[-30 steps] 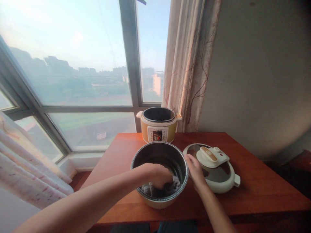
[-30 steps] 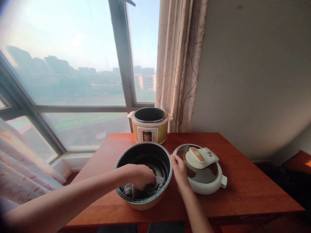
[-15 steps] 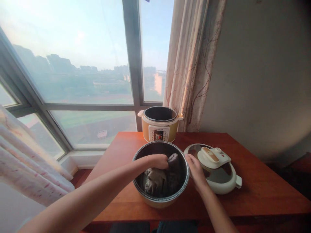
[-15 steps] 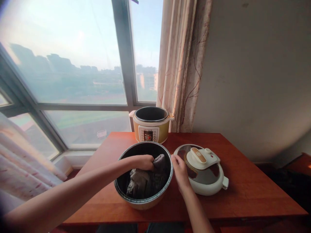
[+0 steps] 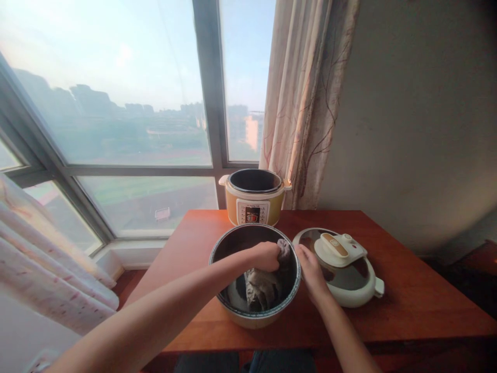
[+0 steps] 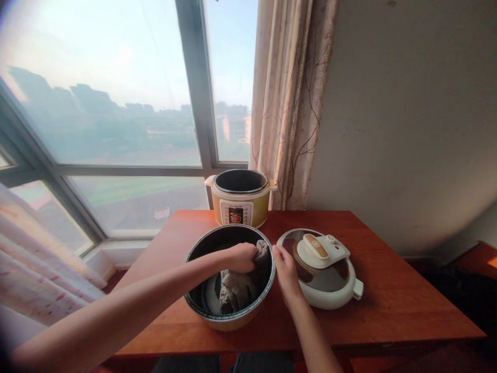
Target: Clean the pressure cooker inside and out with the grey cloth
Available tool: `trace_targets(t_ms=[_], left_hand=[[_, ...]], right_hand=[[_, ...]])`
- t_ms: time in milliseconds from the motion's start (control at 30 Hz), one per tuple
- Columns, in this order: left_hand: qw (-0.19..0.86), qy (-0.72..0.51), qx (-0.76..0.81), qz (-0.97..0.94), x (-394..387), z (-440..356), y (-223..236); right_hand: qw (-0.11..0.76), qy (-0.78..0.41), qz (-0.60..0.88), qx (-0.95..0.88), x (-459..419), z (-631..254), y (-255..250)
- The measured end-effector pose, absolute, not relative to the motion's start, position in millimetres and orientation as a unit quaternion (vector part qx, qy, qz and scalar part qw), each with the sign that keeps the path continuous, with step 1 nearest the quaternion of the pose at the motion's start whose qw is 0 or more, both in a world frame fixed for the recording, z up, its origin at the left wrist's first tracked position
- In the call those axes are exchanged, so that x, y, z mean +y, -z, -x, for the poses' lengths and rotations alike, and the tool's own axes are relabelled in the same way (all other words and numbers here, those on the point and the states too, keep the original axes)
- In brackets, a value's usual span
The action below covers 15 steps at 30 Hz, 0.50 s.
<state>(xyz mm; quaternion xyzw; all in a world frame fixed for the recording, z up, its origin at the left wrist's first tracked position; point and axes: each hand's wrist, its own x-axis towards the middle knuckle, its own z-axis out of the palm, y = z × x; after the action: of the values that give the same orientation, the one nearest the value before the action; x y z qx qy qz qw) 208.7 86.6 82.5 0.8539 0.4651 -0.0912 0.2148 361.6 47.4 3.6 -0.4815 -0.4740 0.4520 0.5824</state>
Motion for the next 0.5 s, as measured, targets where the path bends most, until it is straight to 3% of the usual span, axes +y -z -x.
trace_targets(t_ms=[267,500], left_hand=[[0.116,0.214,0.272,-0.931,43.4,-180.6,-102.6],[0.142,0.175,0.354,-0.908,34.4,-194.5,-85.0]], right_hand=[[0.581,-0.441,0.494,-0.473,48.1,-362.6,-3.3],[0.583,-0.445,0.506,-0.454,48.8,-356.3,-6.2]])
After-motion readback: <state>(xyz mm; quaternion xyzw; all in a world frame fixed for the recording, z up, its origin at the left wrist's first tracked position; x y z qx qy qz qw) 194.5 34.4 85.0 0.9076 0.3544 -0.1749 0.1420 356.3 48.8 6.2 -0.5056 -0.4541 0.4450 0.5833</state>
